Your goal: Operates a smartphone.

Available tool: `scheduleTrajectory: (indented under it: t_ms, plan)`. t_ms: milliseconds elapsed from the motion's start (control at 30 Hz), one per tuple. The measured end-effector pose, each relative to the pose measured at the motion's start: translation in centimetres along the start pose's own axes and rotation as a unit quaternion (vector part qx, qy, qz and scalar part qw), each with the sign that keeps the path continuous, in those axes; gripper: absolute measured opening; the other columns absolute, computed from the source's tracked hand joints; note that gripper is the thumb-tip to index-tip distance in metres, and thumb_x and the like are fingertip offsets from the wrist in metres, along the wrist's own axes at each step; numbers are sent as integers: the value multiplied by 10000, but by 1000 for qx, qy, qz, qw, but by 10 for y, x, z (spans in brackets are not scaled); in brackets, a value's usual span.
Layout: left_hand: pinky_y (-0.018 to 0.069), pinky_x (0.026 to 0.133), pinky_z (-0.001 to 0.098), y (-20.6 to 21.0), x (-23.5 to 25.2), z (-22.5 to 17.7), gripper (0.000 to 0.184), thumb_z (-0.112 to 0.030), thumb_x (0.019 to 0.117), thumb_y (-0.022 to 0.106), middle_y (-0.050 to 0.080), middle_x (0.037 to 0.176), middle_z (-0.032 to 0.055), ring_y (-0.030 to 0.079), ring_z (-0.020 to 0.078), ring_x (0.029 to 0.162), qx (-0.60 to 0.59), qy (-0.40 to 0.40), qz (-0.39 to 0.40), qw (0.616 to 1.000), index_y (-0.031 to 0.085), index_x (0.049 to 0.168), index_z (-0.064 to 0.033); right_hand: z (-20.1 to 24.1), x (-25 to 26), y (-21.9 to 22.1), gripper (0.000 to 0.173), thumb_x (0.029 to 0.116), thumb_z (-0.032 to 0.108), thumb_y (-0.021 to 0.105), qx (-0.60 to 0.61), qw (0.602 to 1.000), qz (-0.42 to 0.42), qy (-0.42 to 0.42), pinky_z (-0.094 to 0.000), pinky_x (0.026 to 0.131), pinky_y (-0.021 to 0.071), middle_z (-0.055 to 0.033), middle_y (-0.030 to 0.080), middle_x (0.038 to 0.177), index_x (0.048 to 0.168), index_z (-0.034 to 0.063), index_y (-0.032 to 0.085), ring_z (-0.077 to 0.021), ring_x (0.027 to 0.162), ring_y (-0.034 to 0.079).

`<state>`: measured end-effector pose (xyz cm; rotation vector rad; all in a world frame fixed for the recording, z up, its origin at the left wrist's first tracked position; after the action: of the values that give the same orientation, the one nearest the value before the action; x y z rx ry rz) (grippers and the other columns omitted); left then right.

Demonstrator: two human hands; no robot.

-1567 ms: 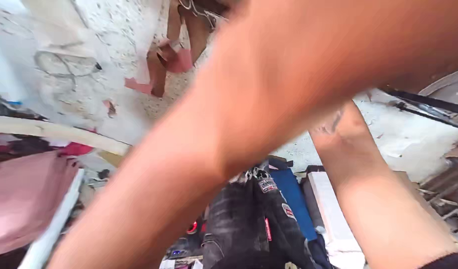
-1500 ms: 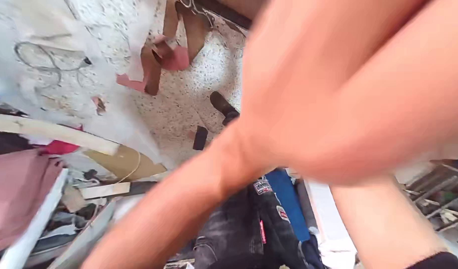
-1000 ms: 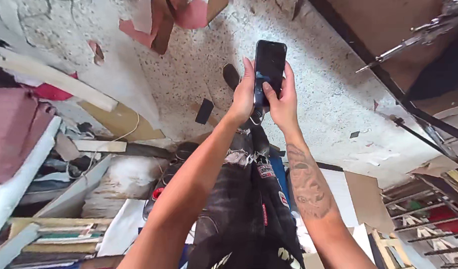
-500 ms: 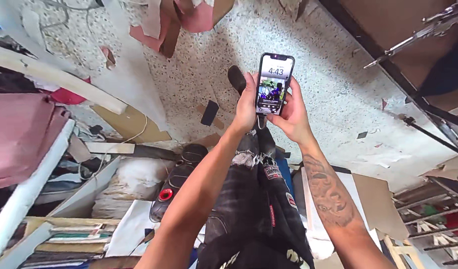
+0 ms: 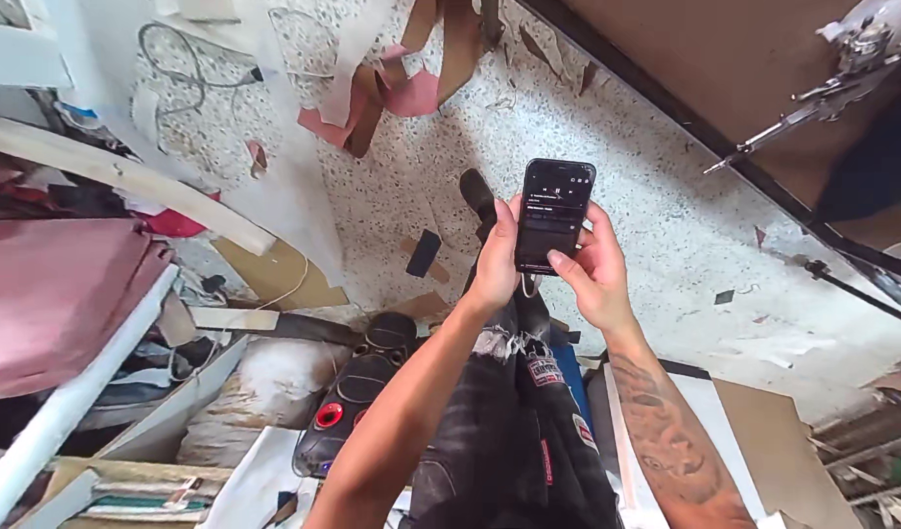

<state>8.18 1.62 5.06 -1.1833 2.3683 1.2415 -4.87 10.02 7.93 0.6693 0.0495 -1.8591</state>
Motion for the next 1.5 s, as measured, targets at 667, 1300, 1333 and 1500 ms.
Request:
scheduleTrajectory:
  t_ms: [667,1300,1333,1500]
  plan:
    - [585,924,451,5,3,3,774,-650,1045,116,610,1338,142,642,243,1184,16,-22,47,999,422,1486,-92,11,0,-21,452,971,13,538,-19,999,3,25,-422,828,637,-160,717,1108,1409,2,430,-242,968,737]
    - [573,980,433,-1,0,7,744,-594,1065,68,594,1380,111,622,217,1232,50,-9,51,997,400,1512,-100,8,17,-8,474,1108,474,357,-8,988,-120,95,-423,615,642,-123,717,949,1137,81,621,-237,787,744]
    - [574,976,430,-1,0,6,741,-593,1064,63,592,1383,106,623,213,1231,43,-13,50,998,402,1510,-108,8,17,-8,456,1113,451,347,-3,989,-113,93,-415,625,640,-118,712,951,1134,82,613,-228,789,740]
    - [575,969,435,-1,-1,5,754,-591,1058,28,584,1402,100,616,216,1242,37,-27,50,998,388,1523,-120,8,16,-10,454,1125,410,312,15,990,-102,100,-399,632,643,-116,720,958,1174,82,621,-214,785,743]
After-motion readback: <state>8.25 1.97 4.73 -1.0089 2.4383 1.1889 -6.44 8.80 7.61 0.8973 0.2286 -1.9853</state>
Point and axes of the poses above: each hand's wrist, its own x-axis towards the middle knuckle, its own y-axis out of the palm, z = x × y, the point moved 1 cm from there along x, towards the middle knuckle
